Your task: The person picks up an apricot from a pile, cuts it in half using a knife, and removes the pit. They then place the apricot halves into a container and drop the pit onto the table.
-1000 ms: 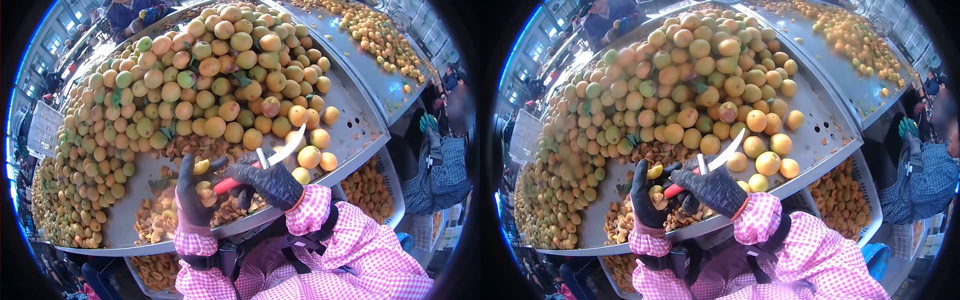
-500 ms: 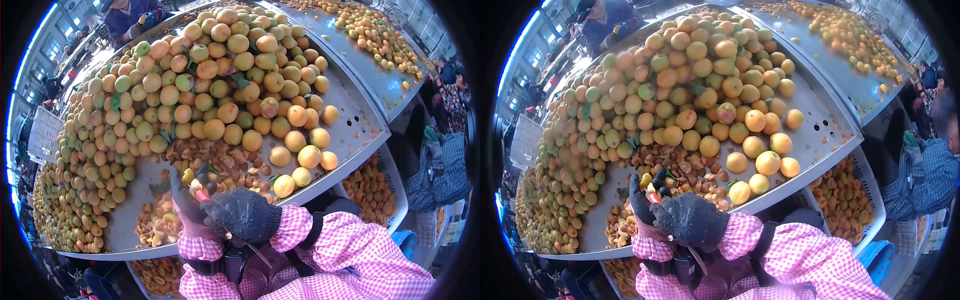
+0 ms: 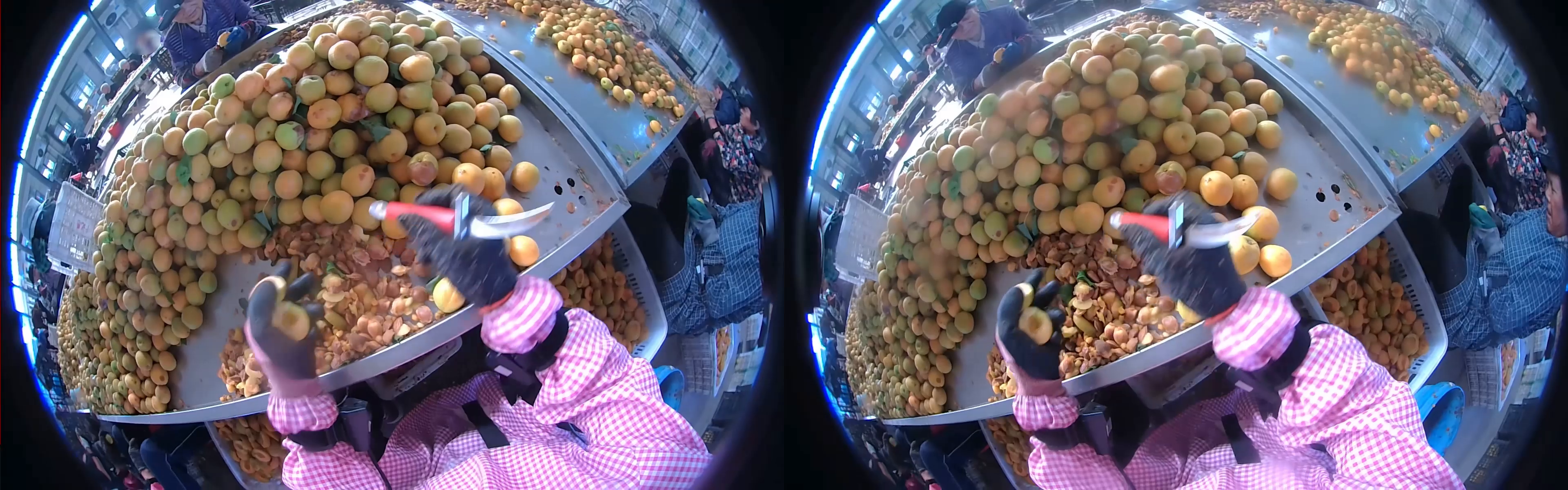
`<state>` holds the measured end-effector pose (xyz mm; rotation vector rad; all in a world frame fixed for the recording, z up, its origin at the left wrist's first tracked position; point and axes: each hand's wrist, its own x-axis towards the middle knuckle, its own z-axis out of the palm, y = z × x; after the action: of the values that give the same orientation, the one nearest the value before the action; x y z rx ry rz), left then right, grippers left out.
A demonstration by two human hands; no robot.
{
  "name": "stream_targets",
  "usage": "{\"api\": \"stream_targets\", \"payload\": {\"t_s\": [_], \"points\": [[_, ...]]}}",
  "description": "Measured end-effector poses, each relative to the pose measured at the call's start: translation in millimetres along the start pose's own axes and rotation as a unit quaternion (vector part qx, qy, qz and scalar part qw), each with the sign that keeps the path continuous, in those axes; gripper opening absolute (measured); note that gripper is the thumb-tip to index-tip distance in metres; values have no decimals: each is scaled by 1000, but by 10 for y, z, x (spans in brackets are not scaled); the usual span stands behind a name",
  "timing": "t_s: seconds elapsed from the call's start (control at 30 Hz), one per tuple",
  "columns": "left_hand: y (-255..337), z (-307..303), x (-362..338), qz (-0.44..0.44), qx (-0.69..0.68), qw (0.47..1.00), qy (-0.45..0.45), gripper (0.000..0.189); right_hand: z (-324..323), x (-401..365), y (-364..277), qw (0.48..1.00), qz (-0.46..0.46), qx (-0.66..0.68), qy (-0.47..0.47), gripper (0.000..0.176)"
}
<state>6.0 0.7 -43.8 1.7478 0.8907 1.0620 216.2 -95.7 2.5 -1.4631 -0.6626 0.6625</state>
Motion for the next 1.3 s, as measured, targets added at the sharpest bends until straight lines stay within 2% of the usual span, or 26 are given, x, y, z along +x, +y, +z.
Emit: {"api": "stream_targets", "payload": {"t_s": [0.03,0.07,0.13,0.17,0.23,0.33,0.4,0.43,0.47,0.53,0.6,0.63,0.7,0.73,0.77,0.83,0.87,0.93,0.97,1.0,1.07,1.1,1.13,1.17,1.2,1.3], "points": [[223,-103,0,-201,-244,944,94,37,-93,122,119,990,-118,-58,55,29],[469,-177,-63,-232,-226,937,129,46,-217,168,174,995,-85,14,51,29],[446,-507,-321,-167,-255,930,206,40,-359,160,-12,995,-19,76,61,22],[462,-658,-512,-130,-97,965,207,42,-396,173,17,989,16,120,85,21],[429,-1011,-866,-100,68,968,219,45,-521,170,2,990,-23,68,118,22],[110,-1910,-1216,-221,135,951,169,45,-728,172,-40,980,-29,67,185,27],[-467,-2709,-1343,-356,232,895,134,46,-866,183,-68,973,-17,79,216,32],[-475,-2516,-1245,-284,275,899,188,57,-927,201,-71,969,-23,73,233,36],[-308,-2467,-1149,-346,601,692,202,66,-980,223,-63,965,-28,66,251,39],[71,-2142,-710,-177,613,747,185,73,-1039,261,-35,956,-41,122,264,40],[368,-1485,-145,-116,548,815,146,62,-1047,306,-45,953,-39,158,255,38],[301,-1148,122,-106,324,928,151,60,-1037,313,-80,949,-17,186,253,36],[395,-493,601,-106,288,952,13,59,-1055,377,-30,960,-25,150,236,34],[809,119,751,-202,262,943,-16,60,-1055,378,-59,960,-26,144,237,33],[456,221,955,-109,324,935,-90,63,-1046,380,-94,959,-17,130,250,32],[-73,516,1244,-112,408,885,-194,72,-1079,400,-146,965,23,104,240,28],[-196,701,1270,-92,540,810,-212,77,-1098,411,-148,966,41,98,237,25],[-224,852,1301,-107,595,769,-208,75,-1108,449,-15,984,-27,94,148,20],[-232,833,1301,-91,568,791,-210,72,-1073,435,2,989,-94,46,107,20],[-226,744,1289,-75,541,812,-208,70,-1045,404,9,999,-17,0,50,18],[-44,614,1163,-36,462,866,-186,58,-853,384,33,976,-204,-36,73,18],[-29,483,1046,-41,305,937,-168,52,-811,326,41,977,-210,-21,35,19],[251,441,890,-140,162,965,-152,51,-771,264,58,977,-213,-6,-5,21],[599,415,698,-215,26,966,-140,57,-720,230,88,962,-262,-72,-33,24],[741,395,527,-122,25,981,-149,59,-606,121,77,982,-149,66,-99,28],[836,460,121,-170,-291,934,-120,69,-341,-150,169,975,-169,-8,-147,28]]}}
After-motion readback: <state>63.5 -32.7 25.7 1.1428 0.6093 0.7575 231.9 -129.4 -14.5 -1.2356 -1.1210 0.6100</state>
